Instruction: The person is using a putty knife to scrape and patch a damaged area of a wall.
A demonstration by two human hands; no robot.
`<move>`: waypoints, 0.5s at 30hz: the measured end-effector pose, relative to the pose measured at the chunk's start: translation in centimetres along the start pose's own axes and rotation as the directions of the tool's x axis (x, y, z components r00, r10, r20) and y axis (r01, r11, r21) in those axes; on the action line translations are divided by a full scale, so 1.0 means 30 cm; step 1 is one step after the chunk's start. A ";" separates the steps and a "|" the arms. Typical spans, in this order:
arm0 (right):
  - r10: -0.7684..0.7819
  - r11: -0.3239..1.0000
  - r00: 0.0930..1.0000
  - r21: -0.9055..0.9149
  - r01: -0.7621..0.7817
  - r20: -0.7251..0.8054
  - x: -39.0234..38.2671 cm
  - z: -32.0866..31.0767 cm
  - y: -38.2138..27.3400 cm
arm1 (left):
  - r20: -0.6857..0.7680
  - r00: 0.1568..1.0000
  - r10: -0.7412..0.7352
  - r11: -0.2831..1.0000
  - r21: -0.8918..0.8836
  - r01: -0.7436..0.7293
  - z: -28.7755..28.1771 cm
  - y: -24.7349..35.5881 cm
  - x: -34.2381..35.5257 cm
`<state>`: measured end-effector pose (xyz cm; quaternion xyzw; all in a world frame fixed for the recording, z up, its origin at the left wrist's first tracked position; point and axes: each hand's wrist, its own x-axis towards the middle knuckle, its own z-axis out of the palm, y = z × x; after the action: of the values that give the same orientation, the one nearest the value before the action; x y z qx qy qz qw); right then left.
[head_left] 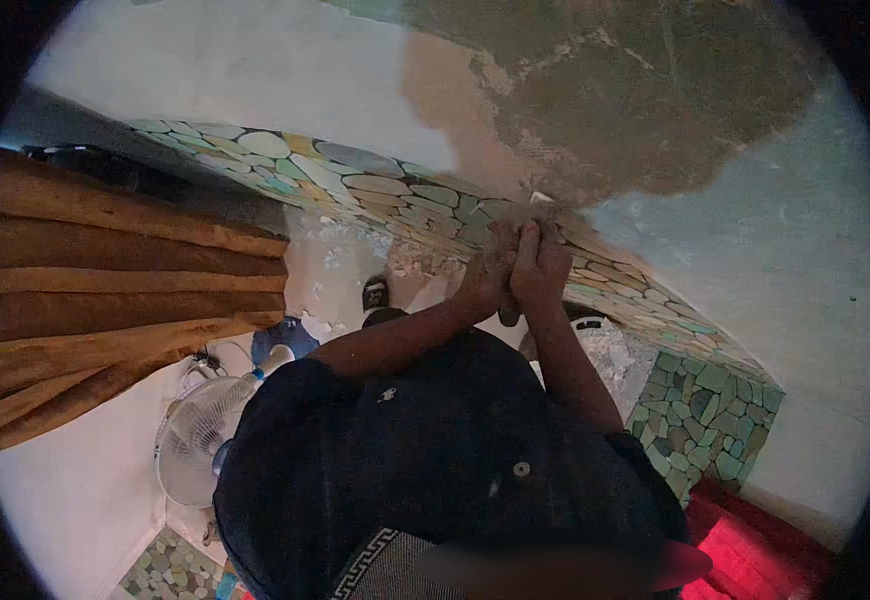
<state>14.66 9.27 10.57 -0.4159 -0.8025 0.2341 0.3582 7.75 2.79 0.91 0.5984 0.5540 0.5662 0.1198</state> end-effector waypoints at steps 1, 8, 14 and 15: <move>0.020 0.999 1.000 0.031 -0.020 -0.013 -0.007 0.010 0.023 | 0.137 0.967 -0.216 0.949 -0.205 0.241 -0.001 0.004 0.001; 0.086 0.989 0.996 0.117 -0.086 0.008 -0.026 0.006 -0.010 | -0.002 0.967 -0.254 0.916 -0.323 0.239 -0.042 0.068 0.043; 0.012 0.996 1.000 0.088 -0.013 0.013 -0.069 0.075 0.104 | 0.137 0.945 -0.298 0.908 -0.264 0.325 -0.028 0.016 -0.014; 0.013 0.996 1.000 0.089 -0.014 0.008 -0.066 0.077 0.094 | 0.140 0.945 -0.295 0.910 -0.262 0.322 -0.015 -0.015 -0.030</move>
<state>15.07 8.96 6.44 -0.4039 -0.7896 0.2737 0.3720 7.37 2.00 0.22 0.5071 0.5491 0.5832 0.3183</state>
